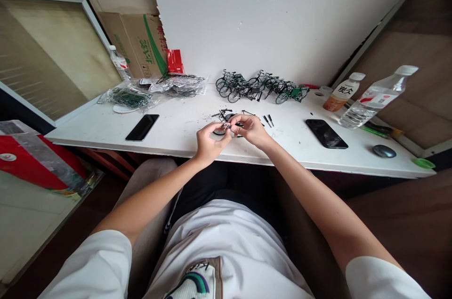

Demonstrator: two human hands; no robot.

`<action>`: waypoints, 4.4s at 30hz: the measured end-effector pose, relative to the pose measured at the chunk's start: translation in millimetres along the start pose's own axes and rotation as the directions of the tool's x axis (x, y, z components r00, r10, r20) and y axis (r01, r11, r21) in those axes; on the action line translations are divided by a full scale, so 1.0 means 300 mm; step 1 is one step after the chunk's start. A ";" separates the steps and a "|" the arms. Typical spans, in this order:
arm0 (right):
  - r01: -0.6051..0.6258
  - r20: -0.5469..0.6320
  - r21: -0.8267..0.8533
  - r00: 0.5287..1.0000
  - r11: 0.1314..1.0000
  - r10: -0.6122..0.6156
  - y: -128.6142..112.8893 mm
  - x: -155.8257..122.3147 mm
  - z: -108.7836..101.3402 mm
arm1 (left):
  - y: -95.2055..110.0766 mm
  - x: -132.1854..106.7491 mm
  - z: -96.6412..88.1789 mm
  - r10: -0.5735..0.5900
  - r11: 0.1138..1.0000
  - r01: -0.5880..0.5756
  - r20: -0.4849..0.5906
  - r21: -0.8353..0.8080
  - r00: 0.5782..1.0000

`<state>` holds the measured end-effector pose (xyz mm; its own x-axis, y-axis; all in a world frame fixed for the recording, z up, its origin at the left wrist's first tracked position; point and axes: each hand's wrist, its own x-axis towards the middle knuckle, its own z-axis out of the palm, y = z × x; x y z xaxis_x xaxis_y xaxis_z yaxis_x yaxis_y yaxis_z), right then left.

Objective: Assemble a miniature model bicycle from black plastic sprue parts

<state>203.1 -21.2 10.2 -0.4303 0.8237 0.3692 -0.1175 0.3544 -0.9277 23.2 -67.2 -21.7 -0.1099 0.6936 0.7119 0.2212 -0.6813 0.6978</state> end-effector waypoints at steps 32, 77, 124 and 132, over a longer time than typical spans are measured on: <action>-0.008 -0.073 0.026 0.997 1.000 0.010 0.013 0.004 0.005 | 0.014 0.008 -0.008 0.004 1.000 -0.004 -0.034 0.013 0.999; 0.122 -0.220 -0.141 0.964 0.982 -0.151 -0.023 -0.022 0.056 | 0.007 0.051 0.010 -0.752 0.433 0.708 0.210 -0.558 0.625; 0.088 -0.241 -0.220 0.960 0.972 -0.142 0.014 -0.034 0.068 | -0.028 0.041 0.007 -0.709 0.507 0.682 0.196 -0.527 0.678; 0.044 -0.265 -0.129 0.961 0.991 -0.078 0.025 -0.026 0.066 | -0.036 0.041 0.007 -0.696 0.509 0.673 0.204 -0.536 0.688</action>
<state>187.8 -33.7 -0.6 -0.1670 0.8816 0.4416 -0.0198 0.4448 -0.8954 21.6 -50.8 -20.8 -0.0322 0.9994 -0.0119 -0.4813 -0.0051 0.8765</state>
